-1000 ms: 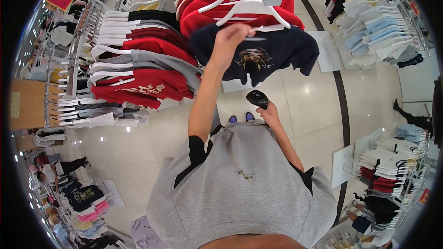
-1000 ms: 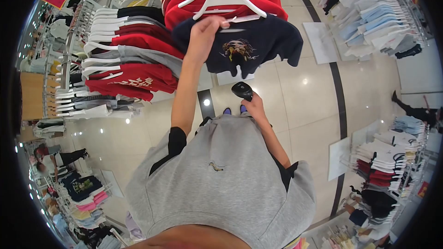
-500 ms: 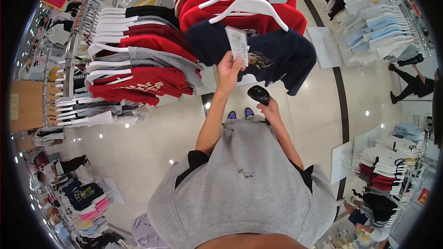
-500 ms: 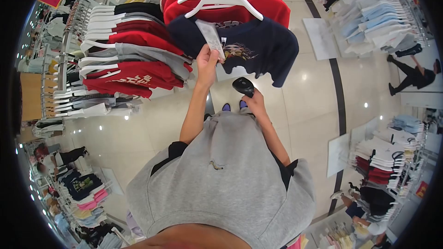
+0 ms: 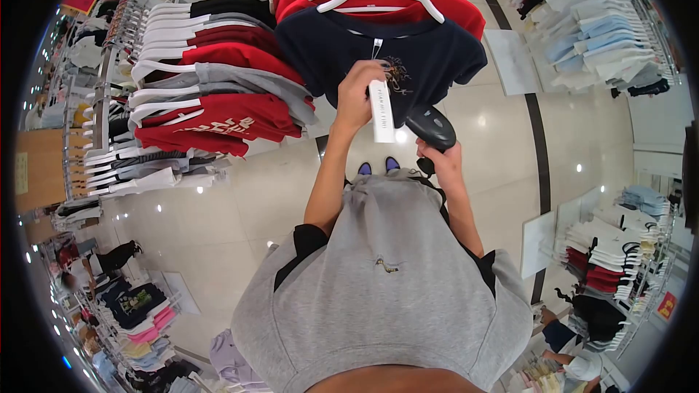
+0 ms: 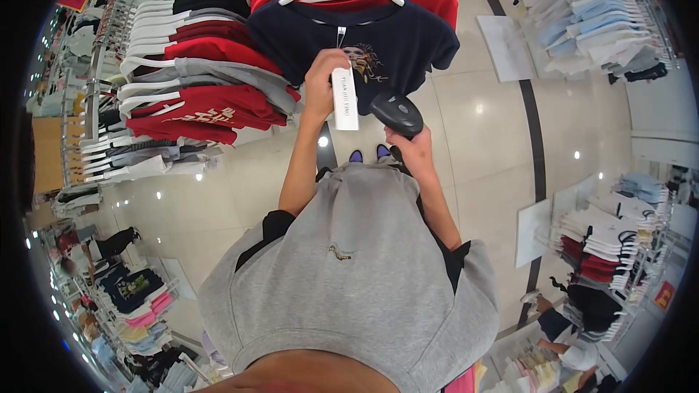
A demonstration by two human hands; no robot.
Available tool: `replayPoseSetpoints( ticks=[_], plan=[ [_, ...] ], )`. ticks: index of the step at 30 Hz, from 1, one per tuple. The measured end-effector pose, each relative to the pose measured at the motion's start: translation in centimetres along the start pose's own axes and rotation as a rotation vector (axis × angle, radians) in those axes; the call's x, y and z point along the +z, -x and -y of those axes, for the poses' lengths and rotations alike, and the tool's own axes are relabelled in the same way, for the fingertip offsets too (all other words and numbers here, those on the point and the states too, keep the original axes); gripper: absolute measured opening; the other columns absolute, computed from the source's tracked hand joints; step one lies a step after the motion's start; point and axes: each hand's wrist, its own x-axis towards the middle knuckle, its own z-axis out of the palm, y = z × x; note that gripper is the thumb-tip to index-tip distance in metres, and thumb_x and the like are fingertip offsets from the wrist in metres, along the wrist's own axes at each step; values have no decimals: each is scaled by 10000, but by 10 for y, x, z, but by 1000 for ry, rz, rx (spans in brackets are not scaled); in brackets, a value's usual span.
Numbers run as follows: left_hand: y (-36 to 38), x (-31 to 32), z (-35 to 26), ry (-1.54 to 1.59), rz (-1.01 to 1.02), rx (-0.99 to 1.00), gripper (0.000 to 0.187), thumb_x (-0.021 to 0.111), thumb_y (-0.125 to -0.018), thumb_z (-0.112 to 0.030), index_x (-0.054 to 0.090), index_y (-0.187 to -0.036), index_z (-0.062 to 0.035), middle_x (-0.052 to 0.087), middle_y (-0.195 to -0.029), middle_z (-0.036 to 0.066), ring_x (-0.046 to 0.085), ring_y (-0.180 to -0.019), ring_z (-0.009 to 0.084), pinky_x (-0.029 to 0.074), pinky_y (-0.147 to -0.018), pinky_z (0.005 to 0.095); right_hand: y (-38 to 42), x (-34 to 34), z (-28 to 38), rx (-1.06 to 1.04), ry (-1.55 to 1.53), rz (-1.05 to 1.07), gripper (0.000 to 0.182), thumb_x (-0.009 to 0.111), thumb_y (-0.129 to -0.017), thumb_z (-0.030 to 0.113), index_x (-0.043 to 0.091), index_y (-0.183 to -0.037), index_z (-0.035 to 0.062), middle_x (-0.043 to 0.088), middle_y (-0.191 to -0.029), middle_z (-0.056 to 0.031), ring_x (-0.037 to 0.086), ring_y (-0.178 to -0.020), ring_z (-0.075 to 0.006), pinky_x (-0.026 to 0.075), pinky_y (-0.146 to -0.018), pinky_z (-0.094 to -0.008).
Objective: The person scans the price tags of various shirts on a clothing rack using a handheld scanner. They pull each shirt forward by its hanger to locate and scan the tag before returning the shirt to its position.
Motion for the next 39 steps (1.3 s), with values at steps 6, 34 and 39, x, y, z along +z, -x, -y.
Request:
replayPoseSetpoints(
  ticks=[6,34,39],
  plan=[
    [-16,-3,-13,-319,135,198,156,588,-674,-68,622,-825,-47,510,-684,77,498,-608,272,445,-547,384,8,1,-7,-114,18,-128,167,585,-790,-29,636,-947,-48,631,-832,-82,586,-682,-137,476,-644,-278],
    [-87,-28,-2,-221,-89,150,269,749,-831,-142,526,-896,-5,602,-775,142,632,-639,294,511,-570,345,12,5,9,-364,925,-128,514,664,-730,48,546,-1230,32,656,-995,-236,639,-903,-421,516,-767,-419],
    [-102,-22,8,131,-177,-123,160,667,-893,-69,531,-895,16,634,-798,113,633,-575,164,494,-516,280,22,12,4,-253,874,-59,533,666,-726,73,549,-1245,44,660,-1054,-228,636,-959,-419,520,-810,-431]
  ],
)
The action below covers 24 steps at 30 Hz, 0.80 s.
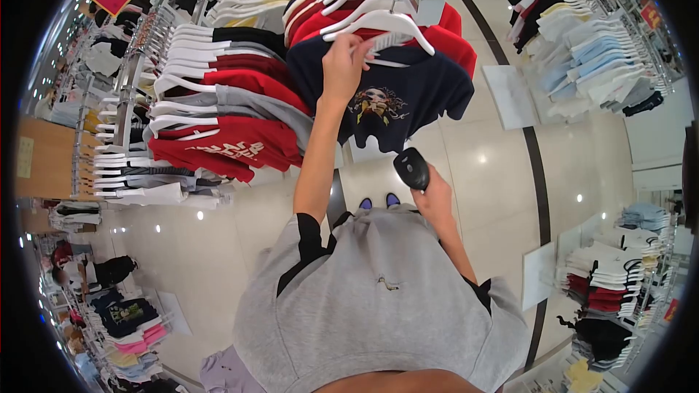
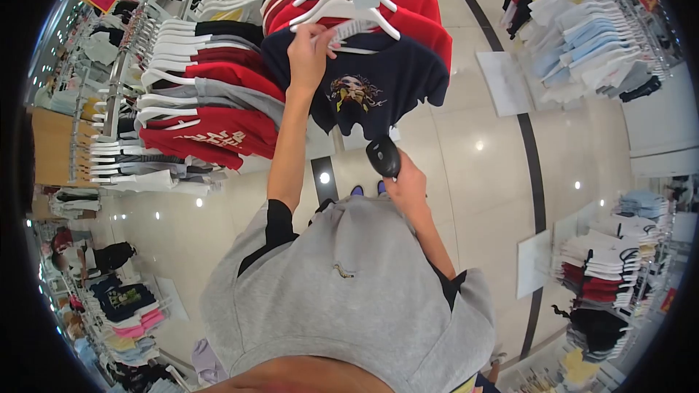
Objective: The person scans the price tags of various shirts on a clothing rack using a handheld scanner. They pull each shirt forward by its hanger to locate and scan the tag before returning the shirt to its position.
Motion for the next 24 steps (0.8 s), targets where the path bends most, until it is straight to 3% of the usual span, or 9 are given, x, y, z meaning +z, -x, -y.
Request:
replayPoseSetpoints(
  ticks=[1,4,6,10,12,14,17,24],
  plan=[
    [-1,-2,3,-158,72,85,116,636,-911,-45,542,-899,22,636,-809,100,624,-578,144,482,-526,254,0,1,0,-10,-1,-3,530,667,-722,72,553,-1239,41,662,-1042,-228,638,-951,-417,520,-807,-428],
    [-1,-12,8,-168,159,217,45,617,-904,-7,586,-921,21,628,-810,90,594,-596,140,477,-564,255,2,2,1,12,-15,-10,520,664,-723,71,556,-1231,39,664,-1034,-229,640,-947,-414,520,-805,-424],
    [1,-15,10,-145,148,228,42,602,-898,16,621,-936,14,621,-820,97,576,-643,145,475,-612,262,2,2,-1,1,-13,-30,517,663,-725,70,557,-1230,38,664,-1030,-229,640,-942,-413,520,-802,-427],
    [5,-22,21,6,127,152,130,569,-870,49,636,-971,2,616,-870,136,614,-730,244,508,-693,325,1,1,-7,-8,11,-26,506,665,-731,74,557,-1225,42,664,-1021,-228,639,-932,-416,520,-792,-438],
    [5,-23,20,-421,208,411,211,568,-829,66,653,-1008,-9,616,-921,152,630,-791,290,514,-703,346,2,3,-8,-12,31,-20,505,667,-732,77,557,-1223,45,665,-1016,-227,638,-928,-417,520,-787,-443],
    [6,-21,15,-601,189,400,316,570,-778,50,661,-1065,-48,595,-977,152,601,-869,331,499,-766,399,-1,4,-8,-25,55,-14,503,670,-732,80,557,-1222,48,665,-1012,-225,638,-923,-418,519,-781,-448],
    [3,-11,5,-734,142,411,336,571,-778,19,664,-1087,-73,586,-967,140,577,-875,317,464,-792,418,0,6,-3,-40,12,-31,475,638,-726,72,565,-1194,38,659,-939,-244,631,-870,-446,516,-737,-457],
    [-5,4,2,-739,39,499,323,586,-775,43,654,-1071,-67,587,-953,130,592,-892,318,478,-767,412,4,11,5,-25,11,31,484,660,-734,86,563,-1206,49,667,-968,-222,642,-881,-418,522,-752,-444]
  ],
)
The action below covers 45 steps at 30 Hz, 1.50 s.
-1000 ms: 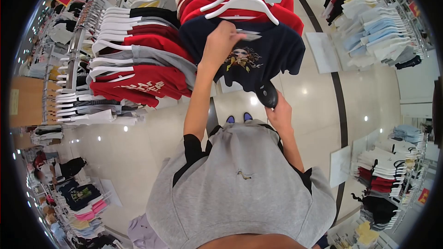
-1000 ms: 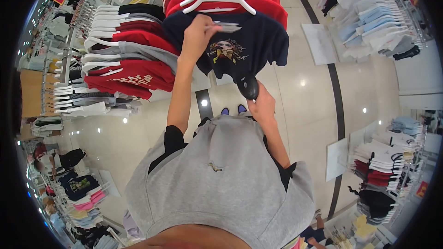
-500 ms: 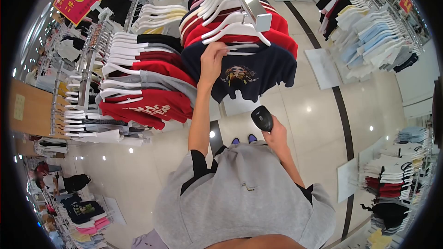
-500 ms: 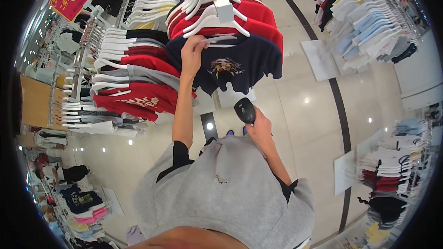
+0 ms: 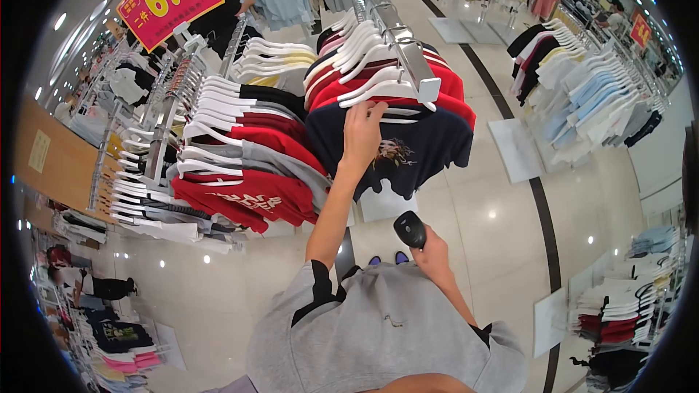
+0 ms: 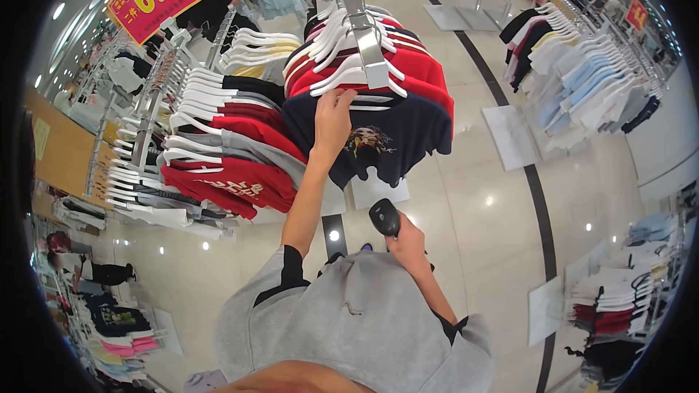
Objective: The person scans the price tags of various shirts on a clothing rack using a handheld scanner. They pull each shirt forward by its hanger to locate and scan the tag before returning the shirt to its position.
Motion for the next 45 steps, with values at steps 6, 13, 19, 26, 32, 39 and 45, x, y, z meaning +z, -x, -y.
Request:
replayPoseSetpoints(
  ticks=[6,13,19,26,32,39,45],
  plan=[
    [6,0,5,63,69,-90,307,594,-790,4,648,-1072,-103,588,-958,119,650,-860,312,548,-657,408,1,6,-3,-22,-21,-1,478,659,-735,85,561,-1201,42,667,-950,-226,644,-863,-423,525,-744,-447],
    [-11,-32,-16,-101,297,-127,277,702,-821,-234,662,-1073,-126,599,-991,99,644,-851,303,536,-684,413,0,7,-3,-36,-16,19,476,655,-735,83,561,-1200,41,665,-949,-231,642,-863,-427,522,-743,-454],
    [-16,0,-40,881,170,-416,382,633,-930,-267,539,-1214,-30,629,-1125,110,630,-1050,285,513,-841,378,1,9,-3,-35,-2,52,481,651,-735,85,559,-1204,39,663,-965,-236,639,-873,-427,519,-747,-458],
    [-37,28,-61,1597,152,-602,230,528,-997,-188,591,-1093,11,666,-960,93,648,-910,162,517,-734,283,7,15,-12,-41,29,67,497,658,-731,69,559,-1217,25,667,-978,-234,647,-876,-428,524,-747,-452],
    [21,6,-91,1250,12,-323,204,501,-1018,-212,489,-1085,-19,665,-1061,131,635,-967,190,481,-843,295,10,14,-11,-46,35,110,470,666,-747,88,569,-1200,7,667,-965,-245,658,-866,-420,525,-742,-446],
    [47,-141,-46,1406,-492,-551,392,401,-1016,-468,410,-1070,-80,660,-937,227,706,-806,328,604,-590,350,2,26,-9,-110,9,149,456,662,-734,74,575,-1178,15,661,-915,-252,643,-850,-446,510,-743,-453],
    [54,-239,65,1051,-1048,-620,467,462,-1005,-469,527,-1015,-6,659,-900,159,650,-683,212,471,-473,271,-12,37,4,-326,35,163,459,666,-747,90,580,-1192,18,667,-906,-240,648,-852,-433,514,-755,-430]
  ],
)
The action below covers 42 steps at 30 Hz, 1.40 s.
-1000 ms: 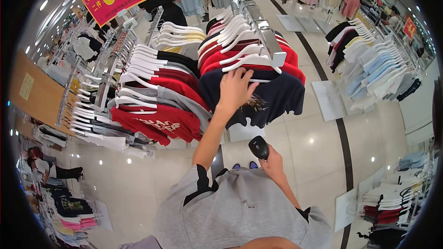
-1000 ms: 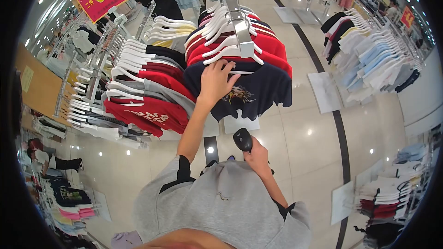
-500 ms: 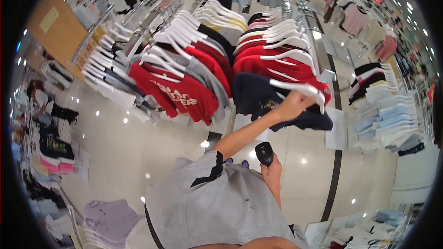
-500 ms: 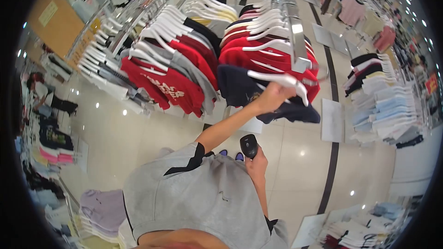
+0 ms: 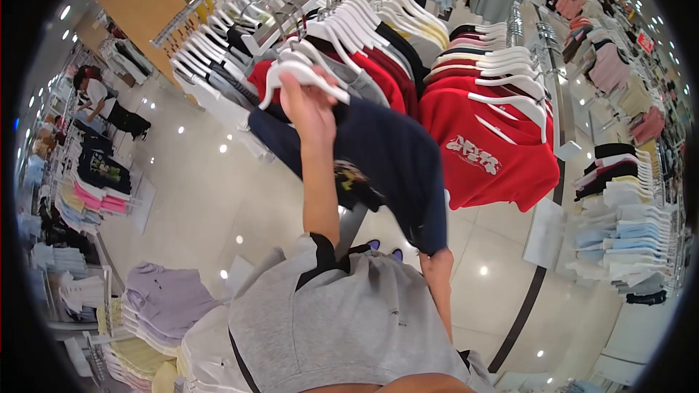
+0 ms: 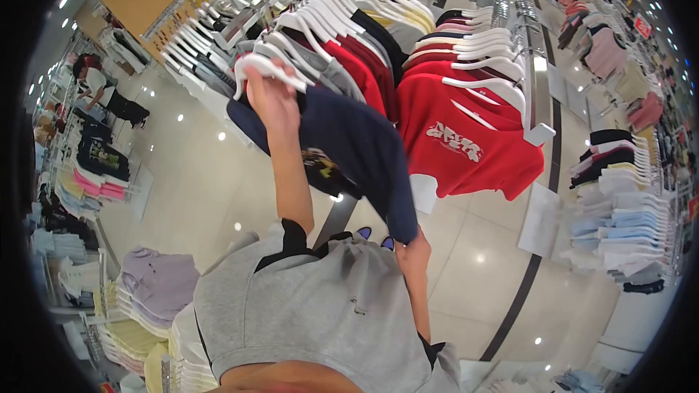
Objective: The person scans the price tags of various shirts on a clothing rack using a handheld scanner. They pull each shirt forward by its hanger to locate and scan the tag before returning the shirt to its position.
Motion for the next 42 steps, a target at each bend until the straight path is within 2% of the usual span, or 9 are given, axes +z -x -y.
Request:
replayPoseSetpoints(
  ticks=[1,13,15,19,22,27,36,39,42],
  plan=[
    [-22,-17,7,-56,-72,5,452,480,-1001,-462,531,-1026,-13,656,-887,142,648,-695,206,451,-480,260,2,2,0,176,-55,123,456,664,-748,90,583,-1192,21,667,-908,-240,649,-856,-430,515,-757,-427],
    [-83,-68,46,-535,-234,2,293,571,-989,-335,476,-1024,-60,568,-814,17,554,-663,87,421,-469,220,1,15,-1,154,-82,169,531,651,-723,92,553,-1244,51,665,-991,-234,643,-908,-424,524,-778,-451],
    [-99,-73,50,-531,-105,-97,329,581,-984,-321,428,-1093,-51,576,-872,31,563,-687,87,440,-484,215,2,16,-2,159,-79,155,529,651,-723,94,554,-1241,50,666,-994,-233,644,-910,-421,525,-781,-450],
    [-91,-73,72,-681,-244,336,341,634,-945,-179,400,-1138,-23,544,-906,64,542,-783,126,470,-636,261,1,15,-4,145,-100,151,515,655,-732,103,555,-1233,46,667,-1008,-221,644,-922,-411,525,-785,-445],
    [0,-27,91,-1194,31,504,213,648,-854,-73,517,-1007,-5,552,-918,101,546,-816,226,456,-756,350,3,12,-5,159,-93,108,507,654,-738,103,550,-1230,41,664,-1026,-214,642,-933,-404,523,-787,-444],
    [110,65,162,-1188,899,551,312,684,-803,-116,594,-1088,-27,606,-1098,144,572,-1009,323,449,-875,414,7,2,-5,246,-25,140,504,650,-737,98,535,-1223,29,656,-1039,-209,634,-933,-405,516,-791,-457],
    [171,100,252,-1209,1062,479,303,706,-799,-202,625,-1068,-88,565,-1001,97,527,-945,309,452,-793,419,26,-1,-28,316,-24,-48,494,669,-728,90,565,-1208,42,663,-980,-227,634,-922,-422,516,-797,-456],
    [180,96,232,-1229,1073,433,283,711,-801,-224,632,-1033,-84,541,-929,90,510,-873,291,445,-748,423,30,5,-48,420,-62,-7,524,657,-697,90,554,-1206,22,624,-1129,-225,613,-996,-413,508,-849,-440],
    [190,91,190,-1134,1114,347,253,710,-803,-190,631,-1009,-66,554,-926,93,510,-880,296,439,-769,405,30,28,-118,256,-41,-199,581,698,-648,71,557,-1208,7,507,-1293,-253,540,-1150,-401,470,-943,-425]
  ],
)
